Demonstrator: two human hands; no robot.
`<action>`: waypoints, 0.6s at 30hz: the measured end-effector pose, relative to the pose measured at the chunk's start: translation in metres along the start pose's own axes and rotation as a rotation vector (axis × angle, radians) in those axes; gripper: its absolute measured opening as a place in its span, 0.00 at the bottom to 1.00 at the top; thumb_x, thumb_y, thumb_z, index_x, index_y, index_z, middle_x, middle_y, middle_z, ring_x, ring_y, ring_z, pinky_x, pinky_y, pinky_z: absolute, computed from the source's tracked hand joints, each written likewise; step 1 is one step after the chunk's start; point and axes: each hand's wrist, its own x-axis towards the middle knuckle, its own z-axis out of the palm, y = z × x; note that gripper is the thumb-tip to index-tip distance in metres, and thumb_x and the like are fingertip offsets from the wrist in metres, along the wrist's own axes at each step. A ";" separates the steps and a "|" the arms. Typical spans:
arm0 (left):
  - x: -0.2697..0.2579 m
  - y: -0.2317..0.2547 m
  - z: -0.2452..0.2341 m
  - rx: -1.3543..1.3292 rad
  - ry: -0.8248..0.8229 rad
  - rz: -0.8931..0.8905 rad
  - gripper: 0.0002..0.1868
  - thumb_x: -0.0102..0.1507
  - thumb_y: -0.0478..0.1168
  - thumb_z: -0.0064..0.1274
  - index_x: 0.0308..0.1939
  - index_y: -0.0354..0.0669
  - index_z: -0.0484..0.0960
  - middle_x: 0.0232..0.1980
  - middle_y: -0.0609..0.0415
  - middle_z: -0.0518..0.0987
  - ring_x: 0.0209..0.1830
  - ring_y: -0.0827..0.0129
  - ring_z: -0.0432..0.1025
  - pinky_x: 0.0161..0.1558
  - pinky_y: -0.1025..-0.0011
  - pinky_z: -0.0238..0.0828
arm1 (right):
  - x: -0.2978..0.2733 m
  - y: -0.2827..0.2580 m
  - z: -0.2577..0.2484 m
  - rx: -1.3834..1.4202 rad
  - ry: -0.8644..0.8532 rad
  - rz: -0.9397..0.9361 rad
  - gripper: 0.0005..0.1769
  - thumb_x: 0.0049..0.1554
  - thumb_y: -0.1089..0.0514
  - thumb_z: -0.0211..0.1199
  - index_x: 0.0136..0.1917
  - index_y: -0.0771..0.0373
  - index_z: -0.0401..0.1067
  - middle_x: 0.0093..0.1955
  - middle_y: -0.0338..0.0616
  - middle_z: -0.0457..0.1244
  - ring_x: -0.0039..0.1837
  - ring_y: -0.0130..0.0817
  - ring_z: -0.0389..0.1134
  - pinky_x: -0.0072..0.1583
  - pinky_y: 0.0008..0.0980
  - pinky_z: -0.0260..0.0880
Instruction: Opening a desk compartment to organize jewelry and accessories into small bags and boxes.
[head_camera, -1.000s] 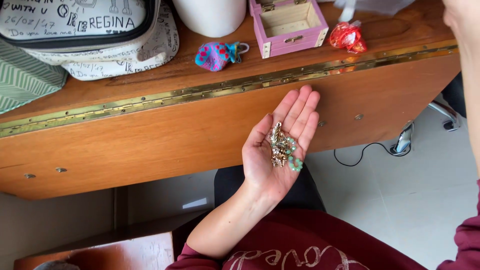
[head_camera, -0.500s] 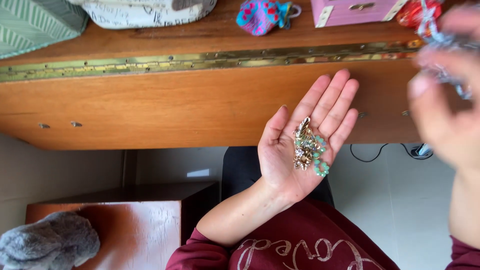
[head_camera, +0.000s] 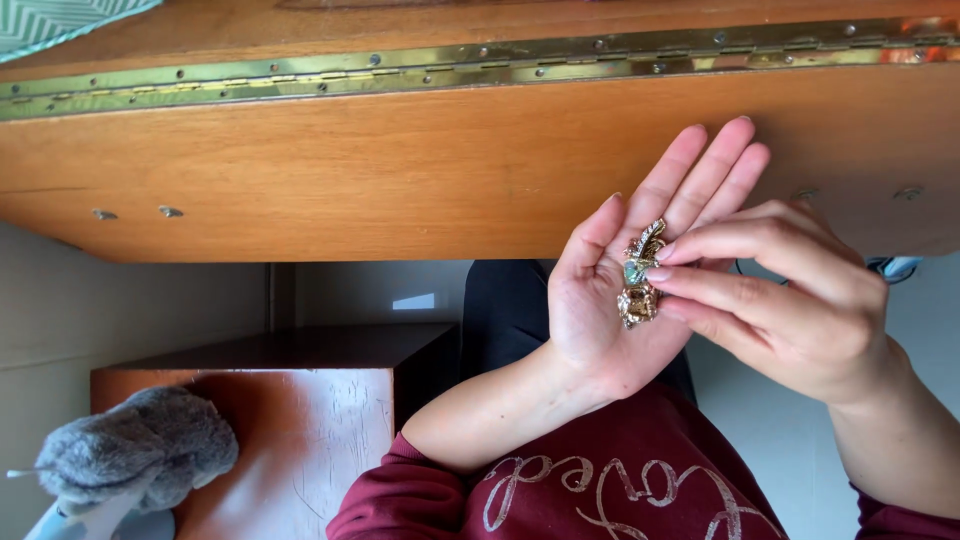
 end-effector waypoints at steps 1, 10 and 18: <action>0.001 -0.001 -0.001 -0.001 0.004 -0.013 0.35 0.74 0.52 0.24 0.83 0.43 0.47 0.88 0.45 0.43 0.88 0.55 0.39 0.83 0.60 0.37 | 0.001 0.000 -0.002 -0.005 0.004 0.012 0.19 0.41 0.60 0.79 0.47 0.62 0.80 0.50 0.44 0.69 0.52 0.39 0.70 0.54 0.38 0.69; 0.014 -0.025 -0.006 -0.068 0.022 -0.195 0.34 0.75 0.53 0.28 0.83 0.44 0.49 0.89 0.51 0.44 0.88 0.61 0.41 0.82 0.63 0.38 | -0.036 0.022 -0.034 -0.109 0.127 0.194 0.13 0.50 0.75 0.74 0.50 0.72 0.77 0.53 0.52 0.68 0.49 0.41 0.71 0.51 0.34 0.73; 0.035 -0.061 -0.010 -0.145 -0.056 -0.296 0.38 0.74 0.56 0.34 0.84 0.45 0.47 0.90 0.53 0.39 0.87 0.64 0.40 0.85 0.63 0.35 | -0.086 0.042 -0.063 0.146 0.357 0.450 0.07 0.65 0.73 0.65 0.55 0.69 0.71 0.58 0.53 0.66 0.56 0.35 0.72 0.61 0.29 0.76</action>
